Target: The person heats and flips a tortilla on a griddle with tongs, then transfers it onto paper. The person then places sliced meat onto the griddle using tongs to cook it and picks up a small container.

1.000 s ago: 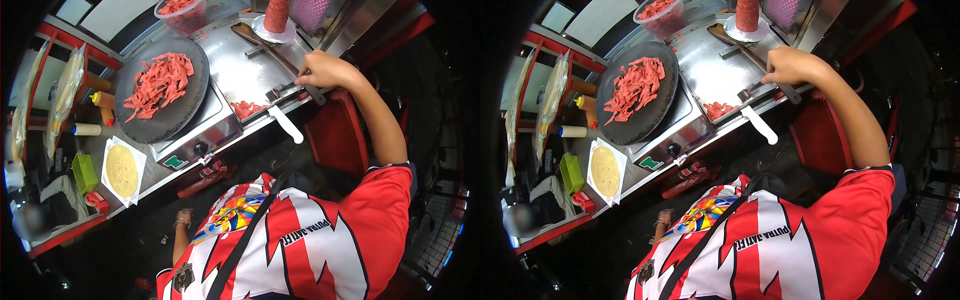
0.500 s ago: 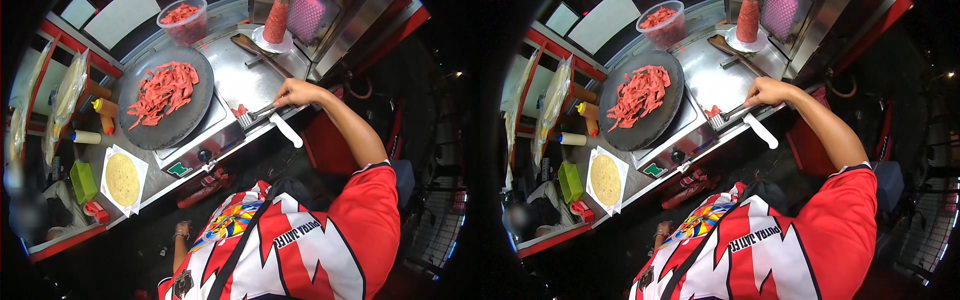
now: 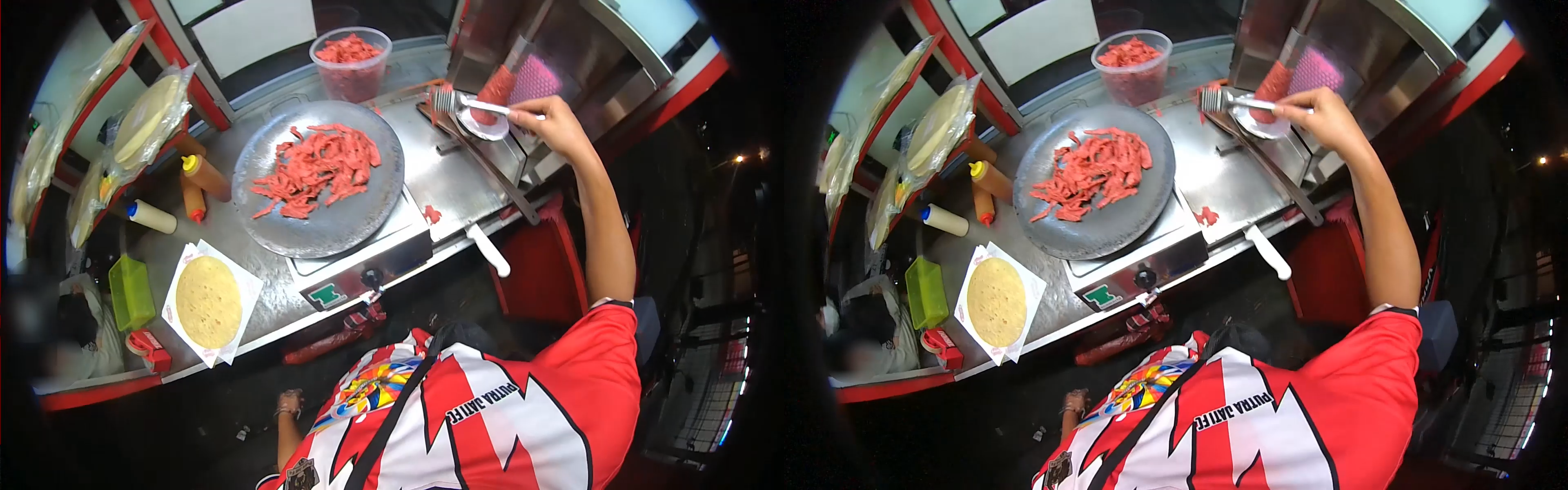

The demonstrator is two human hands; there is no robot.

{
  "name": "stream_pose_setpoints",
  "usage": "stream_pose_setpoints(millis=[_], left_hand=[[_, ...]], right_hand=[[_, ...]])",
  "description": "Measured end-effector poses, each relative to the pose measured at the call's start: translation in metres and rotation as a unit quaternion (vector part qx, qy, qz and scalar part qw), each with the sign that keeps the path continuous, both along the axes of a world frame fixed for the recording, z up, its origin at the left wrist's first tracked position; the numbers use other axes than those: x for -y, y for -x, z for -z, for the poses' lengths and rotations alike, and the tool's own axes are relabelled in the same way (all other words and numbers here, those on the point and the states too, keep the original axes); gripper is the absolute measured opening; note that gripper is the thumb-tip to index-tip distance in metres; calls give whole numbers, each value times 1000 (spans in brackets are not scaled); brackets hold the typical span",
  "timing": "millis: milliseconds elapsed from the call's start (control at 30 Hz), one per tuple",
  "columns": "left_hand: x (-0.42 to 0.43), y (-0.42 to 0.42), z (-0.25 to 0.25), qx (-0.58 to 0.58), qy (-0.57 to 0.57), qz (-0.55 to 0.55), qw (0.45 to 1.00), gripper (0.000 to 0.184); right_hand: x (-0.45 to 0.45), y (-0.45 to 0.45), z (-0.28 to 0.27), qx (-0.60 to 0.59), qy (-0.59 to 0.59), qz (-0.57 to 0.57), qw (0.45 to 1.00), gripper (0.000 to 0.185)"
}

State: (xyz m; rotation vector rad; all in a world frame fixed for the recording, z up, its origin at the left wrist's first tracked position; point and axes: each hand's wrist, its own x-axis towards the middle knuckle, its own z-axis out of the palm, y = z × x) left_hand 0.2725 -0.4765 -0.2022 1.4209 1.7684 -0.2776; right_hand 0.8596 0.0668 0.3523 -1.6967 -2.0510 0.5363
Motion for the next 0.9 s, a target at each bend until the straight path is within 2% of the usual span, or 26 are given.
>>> stream_pose_setpoints(millis=[33, 67, 133, 200, 267, 333, 367, 400, 467, 533, 567, 633, 733, 767, 800, 833, 867, 900], left_hand=[[3, 3, 1, -9, 10, 13, 1000, 30], [9, 3, 1, -1, 20, -26, 999, 31], [19, -2, -9, 13, 37, -101, 994, 32], [34, 3, 2, -38, 57, 34, 997, 30], [59, 3, 16, -92, 27, 141, 985, 27], [84, 4, 22, -67, 6, 102, 993, 29], [92, 3, 20, -64, 36, 75, 994, 30], [100, 0, 17, -62, 55, 52, 995, 30], [103, -2, 14, -56, 70, 27, 996, 30], [107, -3, 13, -50, 73, 18, 996, 29], [106, -1, 12, -48, 71, 17, 996, 29], [103, 5, 11, -41, 67, 22, 997, 29], [96, 16, 10, -30, 69, 50, 996, 28], [89, 20, 10, -27, 69, 59, 995, 28], [80, 23, 8, -20, 73, 52, 996, 28], [71, 27, 6, -9, 84, 14, 996, 28], [61, 30, 4, 3, 87, -21, 996, 28], [49, 37, 1, 35, 109, -138, 984, 28]], right_hand=[[-20, 10, -2, -3, -35, -7, 999, 37], [-46, 17, 4, 20, -142, -59, 988, 39], [-89, 60, 2, 30, -162, -11, 986, 41], [-145, 104, 18, 61, -207, 27, 976, 41], [-209, 148, 54, 106, -252, 72, 959, 40], [-242, 180, 84, 195, -181, 55, 963, 42], [-240, 188, 85, 219, -131, 33, 966, 44], [-239, 189, 84, 213, -154, 34, 964, 44], [-230, 175, 76, 208, -195, 38, 958, 43], [-178, 154, 49, 236, -224, 47, 944, 44], [-163, 130, 53, 239, -291, 6, 926, 44], [-108, 107, 46, 244, -263, -9, 933, 38], [-28, 77, 71, 264, -205, -57, 941, 30], [-4, 71, 90, 305, -193, -97, 928, 25], [11, 61, 116, 296, -232, -160, 913, 19], [34, 52, 137, 326, -227, -202, 895, 12], [67, 57, 129, 328, -215, -220, 893, 12], [91, 56, 122, 322, -189, -240, 896, 13]])
